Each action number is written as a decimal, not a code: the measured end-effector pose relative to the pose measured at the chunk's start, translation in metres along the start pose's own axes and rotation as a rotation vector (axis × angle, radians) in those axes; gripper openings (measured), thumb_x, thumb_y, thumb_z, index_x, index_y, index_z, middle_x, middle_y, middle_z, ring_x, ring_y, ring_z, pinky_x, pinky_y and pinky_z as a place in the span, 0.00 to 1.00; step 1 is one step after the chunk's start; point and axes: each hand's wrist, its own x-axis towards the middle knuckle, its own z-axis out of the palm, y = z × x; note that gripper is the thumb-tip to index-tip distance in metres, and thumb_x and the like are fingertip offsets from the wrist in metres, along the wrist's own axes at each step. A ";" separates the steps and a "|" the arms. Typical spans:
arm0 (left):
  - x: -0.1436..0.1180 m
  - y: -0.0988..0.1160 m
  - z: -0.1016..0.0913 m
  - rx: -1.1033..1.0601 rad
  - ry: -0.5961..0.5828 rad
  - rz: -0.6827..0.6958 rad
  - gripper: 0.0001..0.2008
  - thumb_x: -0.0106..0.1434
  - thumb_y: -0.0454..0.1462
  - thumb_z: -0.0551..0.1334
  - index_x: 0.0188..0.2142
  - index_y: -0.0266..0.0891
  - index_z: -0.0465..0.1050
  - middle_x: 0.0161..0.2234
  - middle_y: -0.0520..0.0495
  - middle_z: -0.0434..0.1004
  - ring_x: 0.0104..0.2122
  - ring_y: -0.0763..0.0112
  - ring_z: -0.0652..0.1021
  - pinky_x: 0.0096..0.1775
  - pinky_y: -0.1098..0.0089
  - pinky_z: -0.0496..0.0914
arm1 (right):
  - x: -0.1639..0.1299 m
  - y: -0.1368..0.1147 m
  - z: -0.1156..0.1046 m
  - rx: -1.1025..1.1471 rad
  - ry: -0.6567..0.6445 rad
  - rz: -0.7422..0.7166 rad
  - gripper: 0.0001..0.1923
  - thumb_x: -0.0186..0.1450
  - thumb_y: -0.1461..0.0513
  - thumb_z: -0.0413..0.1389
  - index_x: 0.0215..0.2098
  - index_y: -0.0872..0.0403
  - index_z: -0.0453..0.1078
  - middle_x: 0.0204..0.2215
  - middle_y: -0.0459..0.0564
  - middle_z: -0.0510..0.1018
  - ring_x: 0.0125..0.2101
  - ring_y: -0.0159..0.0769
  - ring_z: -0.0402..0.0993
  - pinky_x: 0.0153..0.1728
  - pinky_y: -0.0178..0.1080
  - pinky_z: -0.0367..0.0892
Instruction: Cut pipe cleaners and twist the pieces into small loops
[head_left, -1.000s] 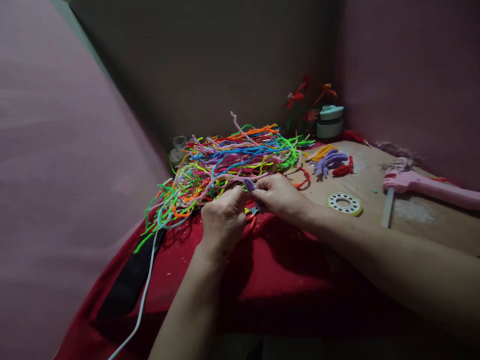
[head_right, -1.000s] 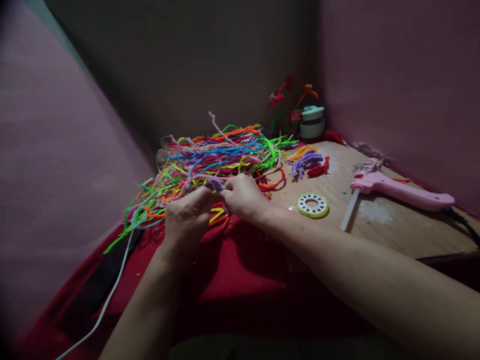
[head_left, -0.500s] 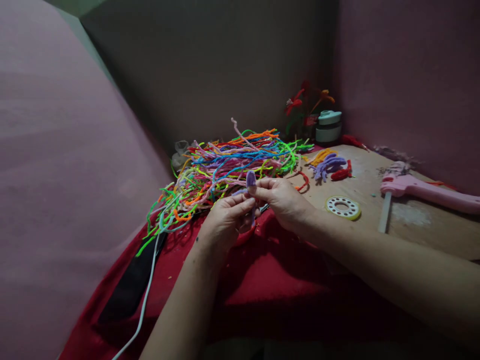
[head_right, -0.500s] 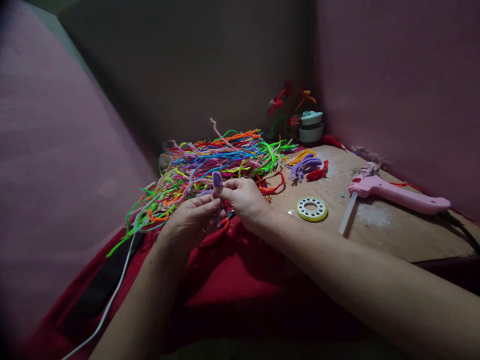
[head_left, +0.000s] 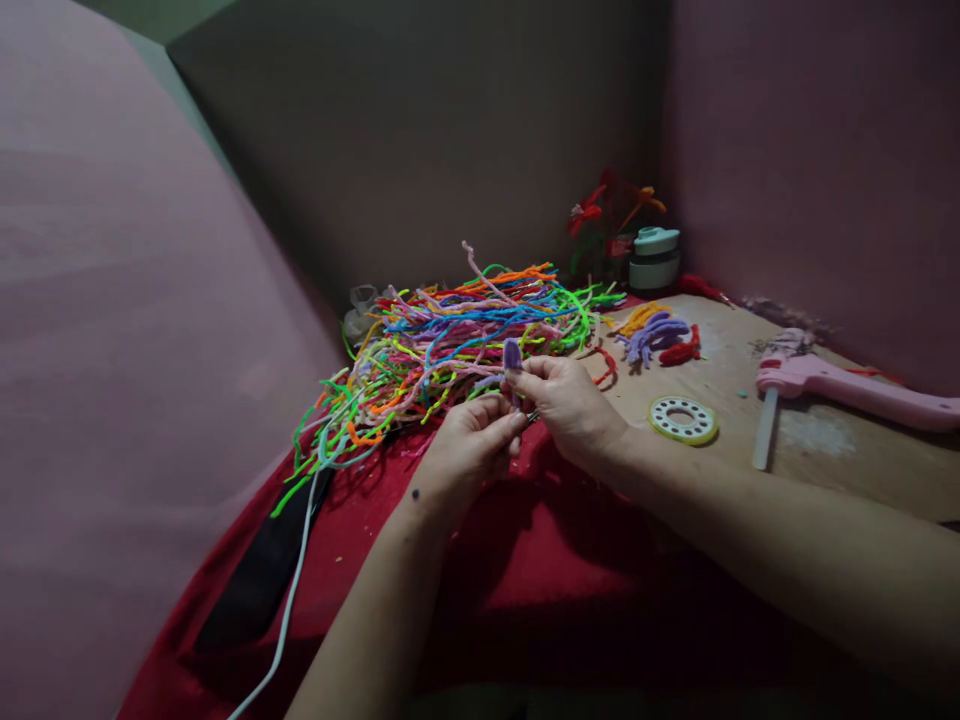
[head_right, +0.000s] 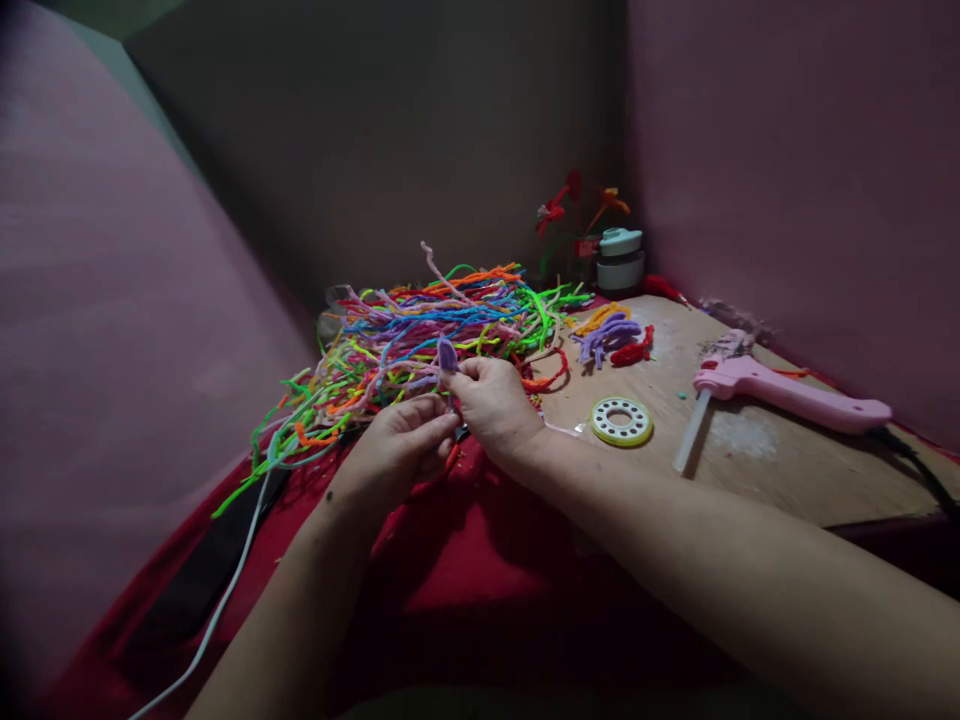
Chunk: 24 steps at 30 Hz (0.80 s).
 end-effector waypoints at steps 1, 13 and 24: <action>-0.001 0.000 -0.002 0.039 -0.011 -0.024 0.14 0.51 0.43 0.66 0.26 0.38 0.63 0.14 0.58 0.63 0.10 0.84 0.56 0.14 0.79 0.48 | 0.001 0.000 -0.001 -0.005 0.008 -0.003 0.17 0.51 0.53 0.58 0.18 0.55 0.59 0.15 0.39 0.59 0.18 0.24 0.51 0.21 0.34 0.49; 0.002 0.004 -0.016 0.144 0.411 0.359 0.11 0.53 0.41 0.65 0.31 0.36 0.71 0.19 0.56 0.68 0.15 0.83 0.63 0.17 0.79 0.57 | 0.006 -0.002 -0.005 0.009 -0.179 0.109 0.11 0.49 0.59 0.61 0.16 0.59 0.68 0.14 0.43 0.66 0.17 0.24 0.56 0.22 0.34 0.51; 0.000 0.005 -0.015 0.296 0.389 0.290 0.08 0.54 0.39 0.62 0.27 0.35 0.69 0.15 0.57 0.61 0.15 0.82 0.59 0.17 0.78 0.53 | 0.005 -0.002 -0.005 0.140 -0.231 0.223 0.05 0.44 0.65 0.62 0.17 0.59 0.70 0.13 0.43 0.67 0.16 0.25 0.58 0.22 0.35 0.54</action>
